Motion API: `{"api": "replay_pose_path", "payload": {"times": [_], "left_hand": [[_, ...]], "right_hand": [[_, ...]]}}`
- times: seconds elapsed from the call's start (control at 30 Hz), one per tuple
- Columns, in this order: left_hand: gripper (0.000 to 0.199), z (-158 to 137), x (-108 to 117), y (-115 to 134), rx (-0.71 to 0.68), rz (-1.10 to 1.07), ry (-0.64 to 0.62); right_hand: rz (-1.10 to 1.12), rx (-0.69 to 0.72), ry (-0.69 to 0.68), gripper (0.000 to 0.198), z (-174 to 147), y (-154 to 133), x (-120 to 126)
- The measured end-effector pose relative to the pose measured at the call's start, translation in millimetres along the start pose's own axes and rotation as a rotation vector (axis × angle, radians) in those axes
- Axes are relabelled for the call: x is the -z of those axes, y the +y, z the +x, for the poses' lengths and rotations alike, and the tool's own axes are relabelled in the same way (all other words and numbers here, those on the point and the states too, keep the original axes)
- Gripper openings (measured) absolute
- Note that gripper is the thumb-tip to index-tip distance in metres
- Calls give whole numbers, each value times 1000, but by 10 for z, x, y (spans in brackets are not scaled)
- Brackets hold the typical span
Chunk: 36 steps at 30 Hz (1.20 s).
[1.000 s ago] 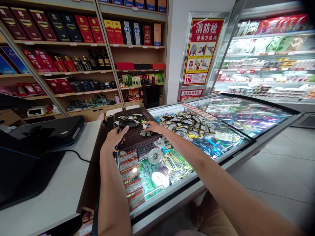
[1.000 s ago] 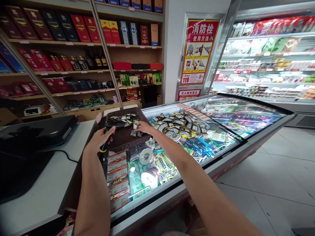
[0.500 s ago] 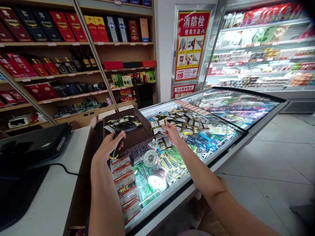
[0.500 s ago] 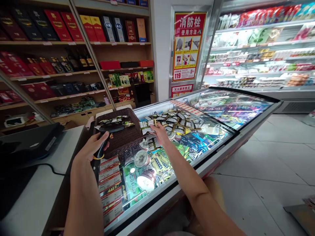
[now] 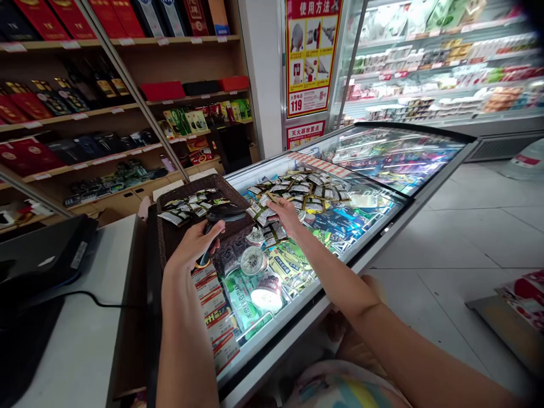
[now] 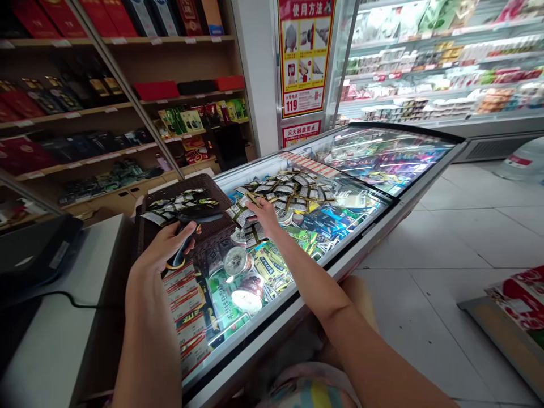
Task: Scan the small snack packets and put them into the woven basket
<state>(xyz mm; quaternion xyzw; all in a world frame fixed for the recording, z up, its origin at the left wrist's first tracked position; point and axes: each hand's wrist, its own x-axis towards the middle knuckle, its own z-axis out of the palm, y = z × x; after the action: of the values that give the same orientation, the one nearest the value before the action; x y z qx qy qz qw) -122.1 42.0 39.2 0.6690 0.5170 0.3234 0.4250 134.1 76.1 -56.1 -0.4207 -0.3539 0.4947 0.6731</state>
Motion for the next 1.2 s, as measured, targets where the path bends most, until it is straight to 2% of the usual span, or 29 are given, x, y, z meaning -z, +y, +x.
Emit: {"api": "replay_pose_path", "payload": {"times": [0.53,0.77,0.9,0.97,1.1,1.2], "left_hand": [[67,-65,-2,118,7,-12,-13],[61,-116,-55,214,41,36,-80],[60,-89,-80,191,27,49,-75],[60,-70,-67,166,20,32,-45],[63,-70,50,108,40,-10,27],[64,-100,205,50,58,-5,80]], "right_hand": [[-4,8,-54,45,11,45,-2],[0,15,-69,49,-8,17,6],[-18,30,-65,50,13,37,10],[-25,49,-21,50,58,77,27],[-82,96,234,36,182,171,122],[-390,89,338,36,230,194,216]]}}
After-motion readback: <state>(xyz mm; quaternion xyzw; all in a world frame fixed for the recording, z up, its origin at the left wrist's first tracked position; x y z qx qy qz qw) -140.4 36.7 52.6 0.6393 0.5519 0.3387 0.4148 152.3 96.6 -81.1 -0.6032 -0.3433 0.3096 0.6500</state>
